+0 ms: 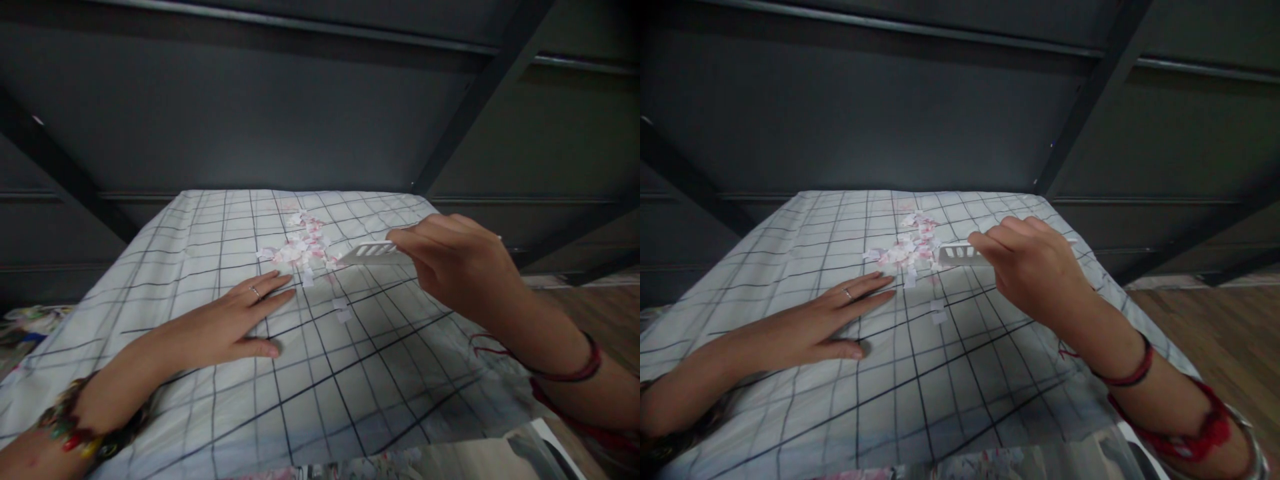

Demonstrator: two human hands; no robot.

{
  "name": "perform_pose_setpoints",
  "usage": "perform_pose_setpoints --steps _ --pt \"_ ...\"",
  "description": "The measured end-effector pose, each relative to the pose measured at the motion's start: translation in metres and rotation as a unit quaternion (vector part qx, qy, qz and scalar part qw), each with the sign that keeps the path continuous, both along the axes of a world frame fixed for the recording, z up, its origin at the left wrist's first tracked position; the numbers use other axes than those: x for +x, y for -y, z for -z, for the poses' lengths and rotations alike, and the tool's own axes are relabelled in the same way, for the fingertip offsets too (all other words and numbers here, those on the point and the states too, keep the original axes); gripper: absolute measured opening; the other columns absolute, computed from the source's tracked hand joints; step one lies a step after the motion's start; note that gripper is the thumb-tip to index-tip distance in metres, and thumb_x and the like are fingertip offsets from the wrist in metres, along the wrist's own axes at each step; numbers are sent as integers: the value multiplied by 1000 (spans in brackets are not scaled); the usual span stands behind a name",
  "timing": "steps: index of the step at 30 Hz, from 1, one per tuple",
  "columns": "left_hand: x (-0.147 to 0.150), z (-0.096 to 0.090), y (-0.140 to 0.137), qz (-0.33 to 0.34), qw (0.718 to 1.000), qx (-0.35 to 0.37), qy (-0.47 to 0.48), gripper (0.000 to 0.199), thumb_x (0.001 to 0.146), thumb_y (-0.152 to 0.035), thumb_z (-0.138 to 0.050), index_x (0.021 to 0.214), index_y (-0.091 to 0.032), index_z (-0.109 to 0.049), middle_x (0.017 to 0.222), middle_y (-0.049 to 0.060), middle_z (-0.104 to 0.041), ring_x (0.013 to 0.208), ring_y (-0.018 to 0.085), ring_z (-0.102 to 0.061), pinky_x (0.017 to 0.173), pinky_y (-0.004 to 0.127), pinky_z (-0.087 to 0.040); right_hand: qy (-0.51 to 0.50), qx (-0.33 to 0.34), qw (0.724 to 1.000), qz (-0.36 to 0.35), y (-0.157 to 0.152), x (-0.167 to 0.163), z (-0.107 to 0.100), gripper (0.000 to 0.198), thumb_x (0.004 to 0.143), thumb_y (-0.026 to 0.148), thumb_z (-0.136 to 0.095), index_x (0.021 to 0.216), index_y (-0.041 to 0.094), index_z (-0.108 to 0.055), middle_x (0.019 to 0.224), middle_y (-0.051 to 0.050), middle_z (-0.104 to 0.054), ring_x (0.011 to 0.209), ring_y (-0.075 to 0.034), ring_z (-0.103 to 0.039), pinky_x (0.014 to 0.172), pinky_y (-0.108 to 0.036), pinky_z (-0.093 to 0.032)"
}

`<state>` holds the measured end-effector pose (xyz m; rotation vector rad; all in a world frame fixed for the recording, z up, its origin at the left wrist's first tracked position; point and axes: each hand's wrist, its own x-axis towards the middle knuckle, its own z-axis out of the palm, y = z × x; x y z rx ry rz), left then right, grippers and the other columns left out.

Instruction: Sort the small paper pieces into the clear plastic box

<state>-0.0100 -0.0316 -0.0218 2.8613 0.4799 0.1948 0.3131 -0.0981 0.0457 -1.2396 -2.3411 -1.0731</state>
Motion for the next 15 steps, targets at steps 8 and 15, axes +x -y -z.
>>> perform_pose_setpoints --steps 8,15 --pt "0 -2 0 -6 1000 -4 -9 68 97 -55 -46 151 -20 -27 158 17 -21 143 34 -22 113 49 -28 5 -10 1000 13 -1 -1 1 31 74 0 -39 84 19 -61 62 0 -58 59 -18 -47 59 -29 -33" --pt "-1 -2 -1 -6 1000 -10 -9 68 96 -55 -49 152 -24 -25 158 15 -22 143 34 -22 113 48 -28 4 -28 998 55 2 -2 -1 30 74 -1 -40 81 16 -63 60 -2 -57 62 -18 -46 62 -30 -32"
